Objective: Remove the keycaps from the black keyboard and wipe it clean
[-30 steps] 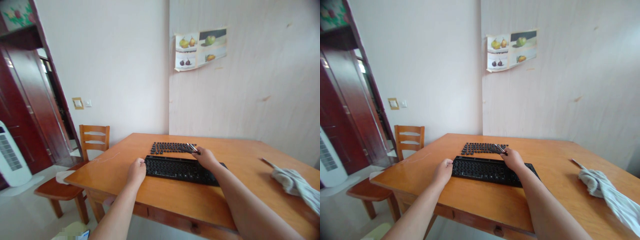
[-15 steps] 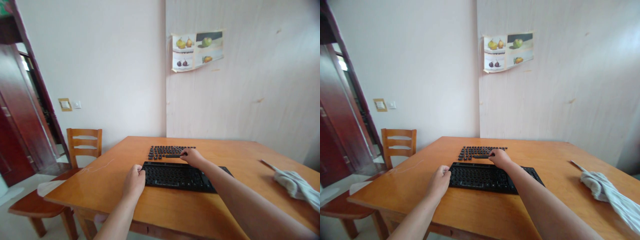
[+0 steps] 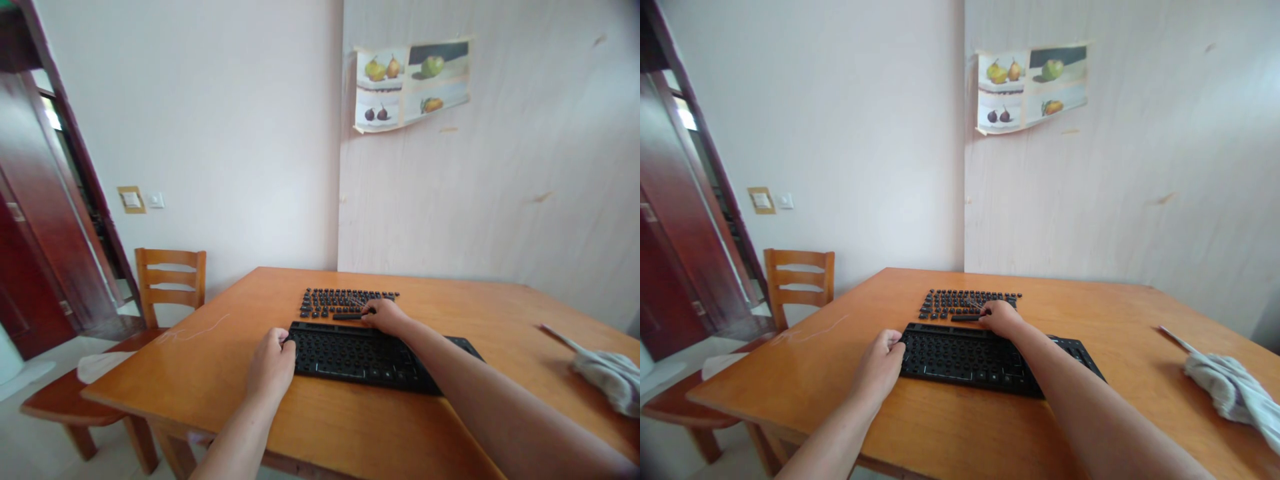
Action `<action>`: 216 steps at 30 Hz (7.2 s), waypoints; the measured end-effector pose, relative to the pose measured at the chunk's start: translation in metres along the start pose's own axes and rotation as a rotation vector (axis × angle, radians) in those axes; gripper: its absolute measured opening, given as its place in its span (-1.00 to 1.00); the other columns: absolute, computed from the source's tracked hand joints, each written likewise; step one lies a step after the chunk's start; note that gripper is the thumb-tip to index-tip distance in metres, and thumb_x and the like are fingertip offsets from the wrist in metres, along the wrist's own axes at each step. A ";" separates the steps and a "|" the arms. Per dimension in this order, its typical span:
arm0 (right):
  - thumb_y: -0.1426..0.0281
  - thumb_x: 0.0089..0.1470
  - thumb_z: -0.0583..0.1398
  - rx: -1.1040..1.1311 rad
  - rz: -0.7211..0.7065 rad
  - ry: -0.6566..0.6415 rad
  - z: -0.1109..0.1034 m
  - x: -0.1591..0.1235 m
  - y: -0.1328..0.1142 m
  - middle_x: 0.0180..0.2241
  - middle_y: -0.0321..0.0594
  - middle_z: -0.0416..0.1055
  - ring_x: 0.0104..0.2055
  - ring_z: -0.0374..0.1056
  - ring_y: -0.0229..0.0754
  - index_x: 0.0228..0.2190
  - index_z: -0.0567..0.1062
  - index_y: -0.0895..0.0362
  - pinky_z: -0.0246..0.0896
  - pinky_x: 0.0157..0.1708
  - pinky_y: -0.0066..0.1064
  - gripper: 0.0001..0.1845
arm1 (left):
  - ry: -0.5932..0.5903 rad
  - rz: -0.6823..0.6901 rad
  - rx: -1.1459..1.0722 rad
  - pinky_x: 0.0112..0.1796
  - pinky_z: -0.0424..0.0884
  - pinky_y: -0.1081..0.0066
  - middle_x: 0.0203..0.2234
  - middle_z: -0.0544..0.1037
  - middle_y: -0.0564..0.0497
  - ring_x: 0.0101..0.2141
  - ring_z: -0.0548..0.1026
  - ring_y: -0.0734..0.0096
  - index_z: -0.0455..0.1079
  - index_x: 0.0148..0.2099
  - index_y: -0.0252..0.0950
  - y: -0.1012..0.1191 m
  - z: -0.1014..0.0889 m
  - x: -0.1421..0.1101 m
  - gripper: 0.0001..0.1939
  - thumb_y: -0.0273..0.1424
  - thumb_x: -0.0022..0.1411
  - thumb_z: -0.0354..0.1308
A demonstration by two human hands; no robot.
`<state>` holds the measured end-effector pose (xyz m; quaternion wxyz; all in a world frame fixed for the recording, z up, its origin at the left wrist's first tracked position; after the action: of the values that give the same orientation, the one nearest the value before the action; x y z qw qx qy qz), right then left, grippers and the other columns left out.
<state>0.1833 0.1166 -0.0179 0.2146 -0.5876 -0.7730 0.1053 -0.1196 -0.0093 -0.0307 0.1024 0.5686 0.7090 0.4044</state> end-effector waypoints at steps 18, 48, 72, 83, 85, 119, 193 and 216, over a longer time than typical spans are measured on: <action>0.29 -0.07 0.25 -0.057 -0.031 -0.003 0.003 -0.001 -0.006 -0.30 -0.21 0.55 -0.23 0.42 -0.12 -0.32 0.60 0.05 0.19 -0.25 -0.41 -0.78 | 0.016 0.026 0.020 -0.21 0.34 0.40 -0.19 0.56 -0.04 -0.16 0.51 0.29 0.35 -0.15 -0.19 -0.001 0.002 0.001 -0.79 -0.36 0.19 -0.03; 0.27 0.12 0.11 -0.167 -0.173 -0.105 0.004 -0.012 -0.048 -0.22 -0.12 0.48 -0.18 0.40 -0.08 -0.16 0.60 -0.04 0.20 -0.17 -0.36 -0.68 | -0.010 0.024 0.063 -0.28 0.33 0.42 -0.23 0.58 -0.02 -0.21 0.52 0.29 0.38 -0.18 -0.18 0.005 -0.001 -0.002 -0.81 -0.33 0.19 -0.01; 0.28 0.18 -0.09 0.203 -0.032 0.125 -0.048 -0.020 -0.033 -0.41 -0.17 0.49 -0.40 0.36 -0.23 -0.35 0.53 0.20 0.18 -0.41 -0.48 -0.55 | -0.009 -0.001 0.075 -0.28 0.33 0.40 -0.20 0.58 -0.02 -0.20 0.52 0.27 0.39 -0.15 -0.17 0.006 -0.002 -0.003 -0.79 -0.32 0.19 0.00; 0.04 0.12 0.06 0.670 0.024 -0.100 -0.057 -0.095 -0.048 -0.67 -0.38 0.22 -0.63 0.10 -0.36 -0.36 0.49 0.15 -0.01 -0.65 -0.54 -0.56 | -0.014 0.018 0.071 -0.34 0.33 0.43 -0.28 0.58 0.00 -0.27 0.52 0.30 0.41 -0.18 -0.18 0.007 -0.001 0.000 -0.78 -0.29 0.18 0.00; 0.10 0.07 0.16 0.779 0.012 -0.155 -0.051 -0.104 -0.050 -0.63 -0.39 0.26 -0.62 0.12 -0.39 -0.37 0.44 0.13 -0.01 -0.65 -0.56 -0.67 | -0.010 0.013 0.078 -0.35 0.32 0.42 -0.29 0.58 0.00 -0.28 0.52 0.30 0.42 -0.19 -0.17 0.008 -0.002 0.000 -0.78 -0.29 0.18 0.00; 0.21 0.09 0.17 0.439 -0.177 -0.310 -0.031 -0.132 -0.071 -0.47 -0.24 0.51 -0.59 0.35 -0.30 -0.33 0.33 0.11 0.19 -0.65 -0.53 -0.78 | -0.016 0.057 0.067 -0.36 0.29 0.44 -0.27 0.57 0.00 -0.29 0.49 0.33 0.43 -0.18 -0.20 0.001 0.004 0.002 -0.76 -0.27 0.16 0.01; 0.03 0.05 0.14 0.877 0.128 0.149 -0.021 -0.112 -0.038 -0.77 -0.38 0.19 -0.71 0.11 -0.33 -0.59 0.30 0.11 0.03 -0.63 -0.47 -0.57 | 0.011 0.072 0.091 -0.32 0.32 0.42 -0.29 0.57 -0.01 -0.28 0.50 0.30 0.43 -0.23 -0.20 0.010 -0.001 0.000 -0.80 -0.30 0.15 0.02; 0.00 0.14 0.06 0.708 -0.071 0.543 -0.074 -0.113 -0.032 -0.61 -0.35 0.21 -0.53 0.14 -0.27 -0.56 0.28 0.09 0.09 -0.47 -0.44 -0.54 | -0.603 0.083 -0.706 -0.37 0.40 0.44 -0.32 0.57 -0.08 -0.38 0.53 0.40 0.40 -0.18 -0.31 0.179 0.103 -0.039 -0.78 -0.31 0.16 0.10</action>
<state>0.2143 -0.0068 0.0373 0.6012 -0.4575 -0.6246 0.1978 0.0852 0.0084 0.0133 0.4750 0.6190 0.4432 0.4413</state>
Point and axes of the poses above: each hand's wrist, its own x-axis towards the middle knuckle, its own z-axis out of the palm, y = z × x, the point moved 9 cm from there along x, towards the middle knuckle
